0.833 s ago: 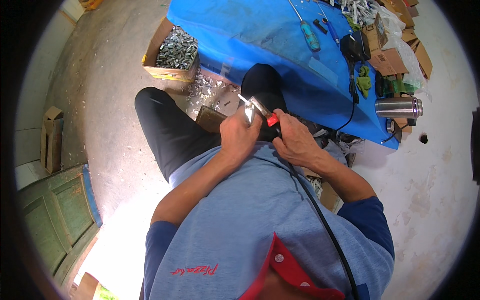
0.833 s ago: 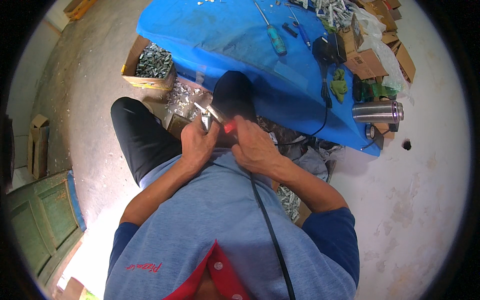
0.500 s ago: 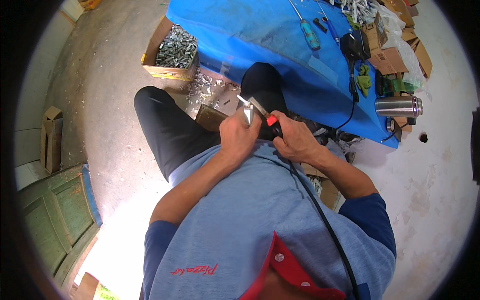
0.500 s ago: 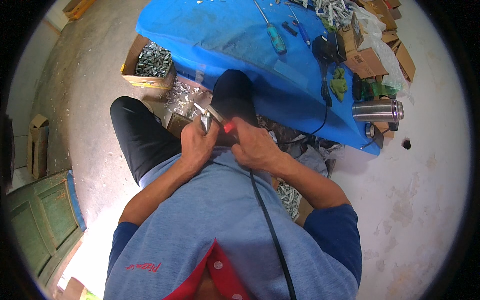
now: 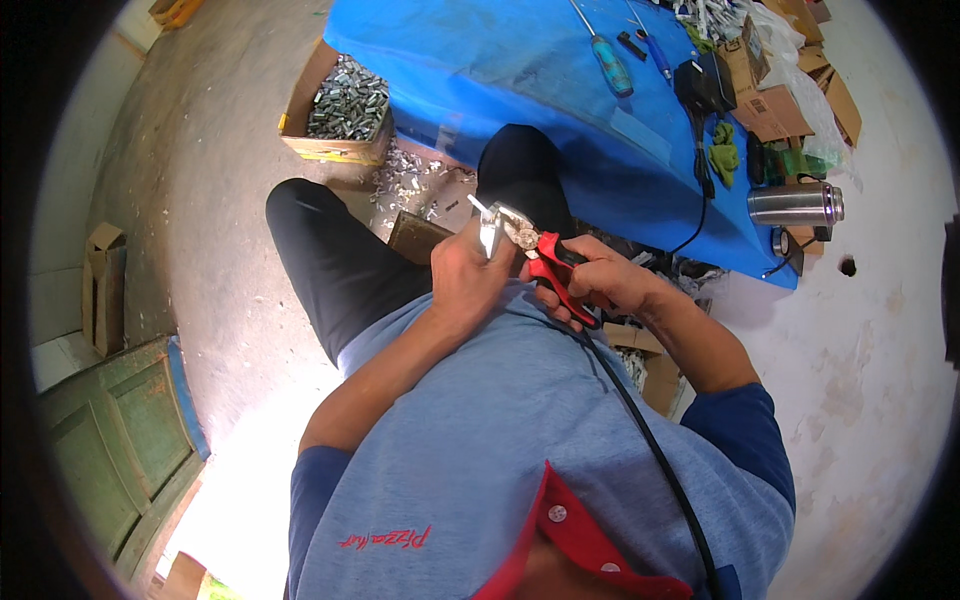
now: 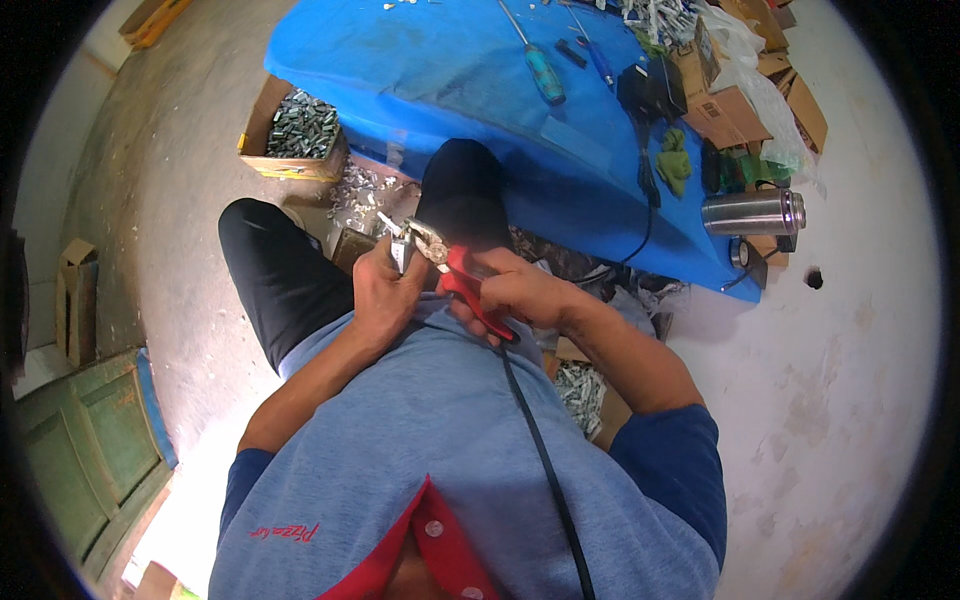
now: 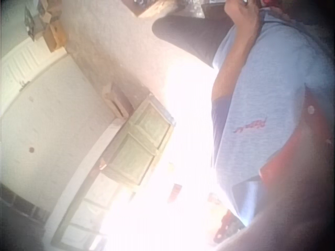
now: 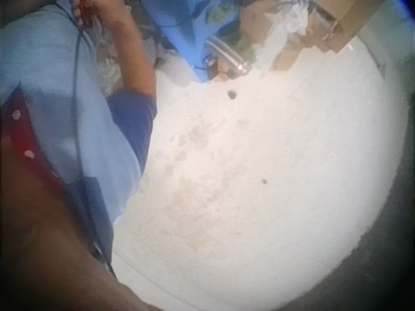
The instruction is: The person uses a screwdriver and pliers to scrape and manipulate a small metal component, handling the item by hand and using the tools to clear debris or adjust its parts.
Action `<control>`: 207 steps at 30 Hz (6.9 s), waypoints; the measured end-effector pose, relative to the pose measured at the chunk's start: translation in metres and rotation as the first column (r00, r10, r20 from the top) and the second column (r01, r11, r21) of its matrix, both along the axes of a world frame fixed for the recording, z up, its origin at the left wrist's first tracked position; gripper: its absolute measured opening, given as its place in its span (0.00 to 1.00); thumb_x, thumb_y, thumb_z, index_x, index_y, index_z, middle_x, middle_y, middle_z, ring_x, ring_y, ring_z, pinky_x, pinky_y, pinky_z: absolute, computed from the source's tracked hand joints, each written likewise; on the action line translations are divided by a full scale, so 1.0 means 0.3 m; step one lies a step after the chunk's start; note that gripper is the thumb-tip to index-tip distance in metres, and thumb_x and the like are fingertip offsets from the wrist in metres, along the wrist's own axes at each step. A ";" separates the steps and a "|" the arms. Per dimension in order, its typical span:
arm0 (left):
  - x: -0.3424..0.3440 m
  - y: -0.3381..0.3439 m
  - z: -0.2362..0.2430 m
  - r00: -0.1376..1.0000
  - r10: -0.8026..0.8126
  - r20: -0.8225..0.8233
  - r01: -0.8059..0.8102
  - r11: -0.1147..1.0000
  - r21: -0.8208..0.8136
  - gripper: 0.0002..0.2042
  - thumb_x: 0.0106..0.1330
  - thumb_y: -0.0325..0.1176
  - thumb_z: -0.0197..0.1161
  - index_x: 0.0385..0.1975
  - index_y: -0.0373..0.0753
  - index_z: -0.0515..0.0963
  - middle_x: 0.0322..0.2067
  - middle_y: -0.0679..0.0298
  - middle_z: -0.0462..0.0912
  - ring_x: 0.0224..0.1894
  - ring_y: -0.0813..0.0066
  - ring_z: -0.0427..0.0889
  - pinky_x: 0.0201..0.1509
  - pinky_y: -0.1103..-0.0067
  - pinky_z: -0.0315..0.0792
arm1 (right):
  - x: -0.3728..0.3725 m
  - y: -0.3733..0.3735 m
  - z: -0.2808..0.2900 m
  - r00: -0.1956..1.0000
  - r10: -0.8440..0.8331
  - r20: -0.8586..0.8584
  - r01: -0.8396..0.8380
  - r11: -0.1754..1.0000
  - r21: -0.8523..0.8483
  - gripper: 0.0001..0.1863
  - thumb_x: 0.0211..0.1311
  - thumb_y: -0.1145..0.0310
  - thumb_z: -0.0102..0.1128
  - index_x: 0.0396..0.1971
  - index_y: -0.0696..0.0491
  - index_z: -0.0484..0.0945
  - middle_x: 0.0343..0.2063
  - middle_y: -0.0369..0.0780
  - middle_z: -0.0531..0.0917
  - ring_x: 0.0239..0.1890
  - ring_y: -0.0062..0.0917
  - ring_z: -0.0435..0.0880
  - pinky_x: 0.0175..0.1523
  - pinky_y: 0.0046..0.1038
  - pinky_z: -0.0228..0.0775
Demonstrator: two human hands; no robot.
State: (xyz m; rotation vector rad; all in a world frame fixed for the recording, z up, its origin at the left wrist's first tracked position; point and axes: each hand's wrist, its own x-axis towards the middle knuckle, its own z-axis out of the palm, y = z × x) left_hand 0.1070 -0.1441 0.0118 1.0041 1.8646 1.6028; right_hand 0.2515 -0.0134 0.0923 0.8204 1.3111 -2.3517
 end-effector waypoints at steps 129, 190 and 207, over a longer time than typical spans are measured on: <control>0.001 -0.002 -0.105 0.998 -0.013 0.059 0.024 0.982 -0.188 0.09 0.62 0.30 0.58 0.25 0.29 0.79 0.20 0.52 0.81 0.23 0.65 0.81 0.29 0.69 0.72 | -0.015 -0.031 -0.047 0.962 0.256 0.093 -0.263 0.785 0.560 0.22 0.49 0.76 0.47 0.48 0.59 0.73 0.28 0.39 0.78 0.30 0.25 0.79 0.35 0.27 0.73; -0.029 0.001 -0.029 0.970 -0.223 0.092 0.240 0.930 -0.280 0.20 0.68 0.45 0.58 0.27 0.29 0.78 0.18 0.46 0.76 0.22 0.52 0.77 0.30 0.64 0.71 | -0.141 0.128 0.234 0.506 0.580 0.639 -0.753 -0.065 0.655 0.23 0.60 0.70 0.52 0.55 0.61 0.66 0.44 0.52 0.77 0.52 0.47 0.76 0.56 0.42 0.67; -0.027 -0.017 -0.105 0.876 -0.357 0.326 0.415 0.900 -0.131 0.16 0.69 0.36 0.58 0.20 0.34 0.72 0.16 0.71 0.66 0.22 0.84 0.63 0.24 0.76 0.61 | -0.154 0.124 0.236 0.543 0.628 0.558 -0.779 0.128 0.614 0.20 0.56 0.72 0.51 0.51 0.58 0.69 0.28 0.52 0.79 0.37 0.49 0.78 0.42 0.43 0.67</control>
